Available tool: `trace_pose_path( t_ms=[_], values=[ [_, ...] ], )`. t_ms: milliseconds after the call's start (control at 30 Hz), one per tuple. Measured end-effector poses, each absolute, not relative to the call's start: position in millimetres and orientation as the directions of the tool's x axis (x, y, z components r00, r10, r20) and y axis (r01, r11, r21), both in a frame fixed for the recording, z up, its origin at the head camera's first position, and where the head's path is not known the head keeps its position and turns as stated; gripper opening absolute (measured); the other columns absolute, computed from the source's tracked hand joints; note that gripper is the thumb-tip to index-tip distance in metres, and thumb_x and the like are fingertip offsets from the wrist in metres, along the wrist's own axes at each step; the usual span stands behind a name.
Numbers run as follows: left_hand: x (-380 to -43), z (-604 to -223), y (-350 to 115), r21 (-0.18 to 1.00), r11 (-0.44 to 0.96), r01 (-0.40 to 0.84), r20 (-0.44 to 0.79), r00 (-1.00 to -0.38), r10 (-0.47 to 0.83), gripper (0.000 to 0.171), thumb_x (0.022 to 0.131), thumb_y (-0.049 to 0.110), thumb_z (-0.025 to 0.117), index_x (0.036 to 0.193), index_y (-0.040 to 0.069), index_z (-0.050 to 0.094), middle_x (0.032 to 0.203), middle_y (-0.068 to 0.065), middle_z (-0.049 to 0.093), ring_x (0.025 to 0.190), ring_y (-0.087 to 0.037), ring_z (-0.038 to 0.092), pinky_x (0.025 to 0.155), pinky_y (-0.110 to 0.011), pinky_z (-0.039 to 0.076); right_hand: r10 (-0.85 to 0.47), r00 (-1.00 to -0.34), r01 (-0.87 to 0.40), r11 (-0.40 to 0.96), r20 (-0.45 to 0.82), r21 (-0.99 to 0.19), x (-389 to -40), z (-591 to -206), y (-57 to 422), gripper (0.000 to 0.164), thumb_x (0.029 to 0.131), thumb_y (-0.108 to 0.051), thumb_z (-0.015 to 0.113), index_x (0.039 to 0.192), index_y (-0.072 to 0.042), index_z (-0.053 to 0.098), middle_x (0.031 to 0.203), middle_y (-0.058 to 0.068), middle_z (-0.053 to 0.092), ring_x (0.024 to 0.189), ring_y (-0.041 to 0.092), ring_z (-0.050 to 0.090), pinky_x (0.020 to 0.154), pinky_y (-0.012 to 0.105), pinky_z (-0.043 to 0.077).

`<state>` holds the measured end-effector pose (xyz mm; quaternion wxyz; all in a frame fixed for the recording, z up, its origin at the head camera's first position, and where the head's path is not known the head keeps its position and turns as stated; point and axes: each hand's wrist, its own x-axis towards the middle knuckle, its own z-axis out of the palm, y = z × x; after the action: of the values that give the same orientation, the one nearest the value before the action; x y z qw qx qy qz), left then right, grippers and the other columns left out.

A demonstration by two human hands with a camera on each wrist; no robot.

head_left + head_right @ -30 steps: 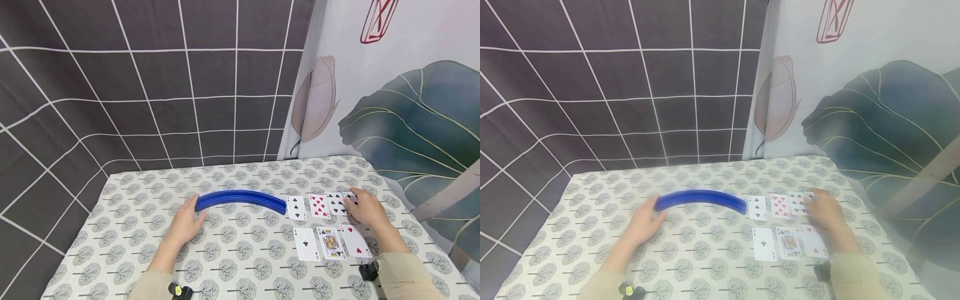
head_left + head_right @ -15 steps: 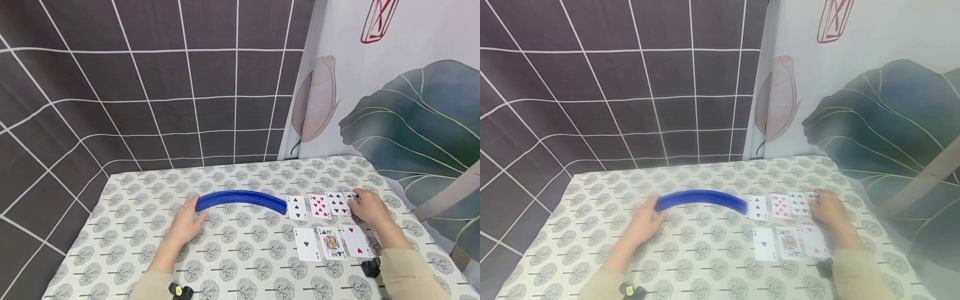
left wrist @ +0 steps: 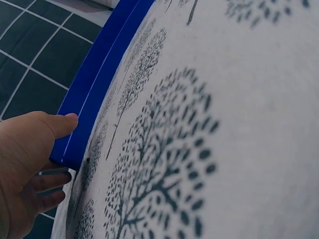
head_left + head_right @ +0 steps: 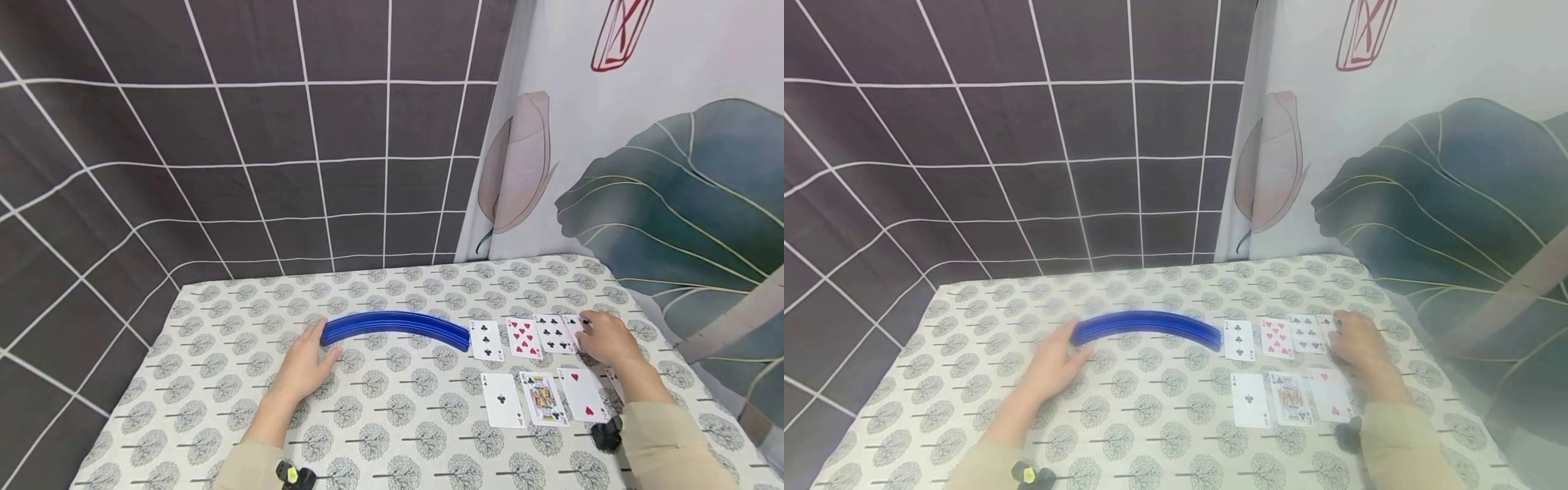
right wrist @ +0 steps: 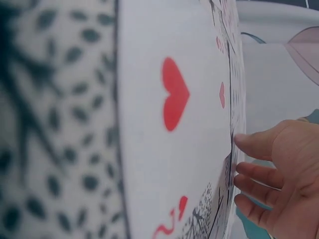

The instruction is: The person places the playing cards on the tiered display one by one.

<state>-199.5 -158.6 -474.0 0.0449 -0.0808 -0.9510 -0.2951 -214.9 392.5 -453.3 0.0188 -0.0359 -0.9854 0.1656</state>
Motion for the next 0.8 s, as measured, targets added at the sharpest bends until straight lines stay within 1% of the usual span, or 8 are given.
trace_pose_path(
  t_ms=[167,367,633,800],
  values=[
    [-198.4,-472.6,-158.1,0.562,0.810,0.170,0.120,-0.985,0.123,0.078,0.096,0.032,0.070,0.154,-0.005,0.033,0.155,-0.029,0.036,0.142,-0.048,0.036,0.120,-0.058,0.027,0.060,-0.998,0.051,0.949,0.019,-0.311,-216.3,-452.9,394.6,0.053,0.091,-0.011,0.064,0.132,0.018,0.047,0.131,0.047,0.044,0.119,0.065,0.041,0.098,0.075,0.038],
    [-198.6,-472.5,-158.7,0.564,0.809,0.166,0.110,-0.986,0.126,0.078,0.096,0.032,0.069,0.154,-0.004,0.032,0.156,-0.028,0.036,0.143,-0.048,0.035,0.120,-0.058,0.026,0.065,-0.998,0.069,0.951,-0.024,-0.301,-216.1,-451.9,394.5,0.057,0.093,-0.014,0.062,0.137,0.018,0.044,0.136,0.046,0.041,0.124,0.065,0.038,0.099,0.076,0.037],
    [-199.1,-473.5,-159.0,0.567,0.805,0.171,0.112,-0.985,0.130,0.078,0.096,0.032,0.070,0.154,-0.004,0.032,0.156,-0.028,0.035,0.143,-0.047,0.035,0.120,-0.058,0.026,0.038,-0.996,0.060,0.960,-0.083,-0.274,-216.7,-453.0,395.7,0.056,0.097,-0.015,0.052,0.143,0.014,0.038,0.146,0.043,0.030,0.130,0.066,0.025,0.102,0.081,0.026],
    [-199.2,-475.1,-159.8,0.562,0.809,0.173,0.113,-0.985,0.132,0.079,0.096,0.032,0.069,0.155,-0.004,0.031,0.157,-0.028,0.034,0.143,-0.047,0.034,0.120,-0.058,0.025,0.048,-0.995,0.072,0.957,-0.092,-0.280,-217.3,-455.8,395.7,0.055,0.098,-0.014,0.052,0.143,0.014,0.037,0.146,0.043,0.028,0.131,0.065,0.023,0.103,0.081,0.024]
  ],
)
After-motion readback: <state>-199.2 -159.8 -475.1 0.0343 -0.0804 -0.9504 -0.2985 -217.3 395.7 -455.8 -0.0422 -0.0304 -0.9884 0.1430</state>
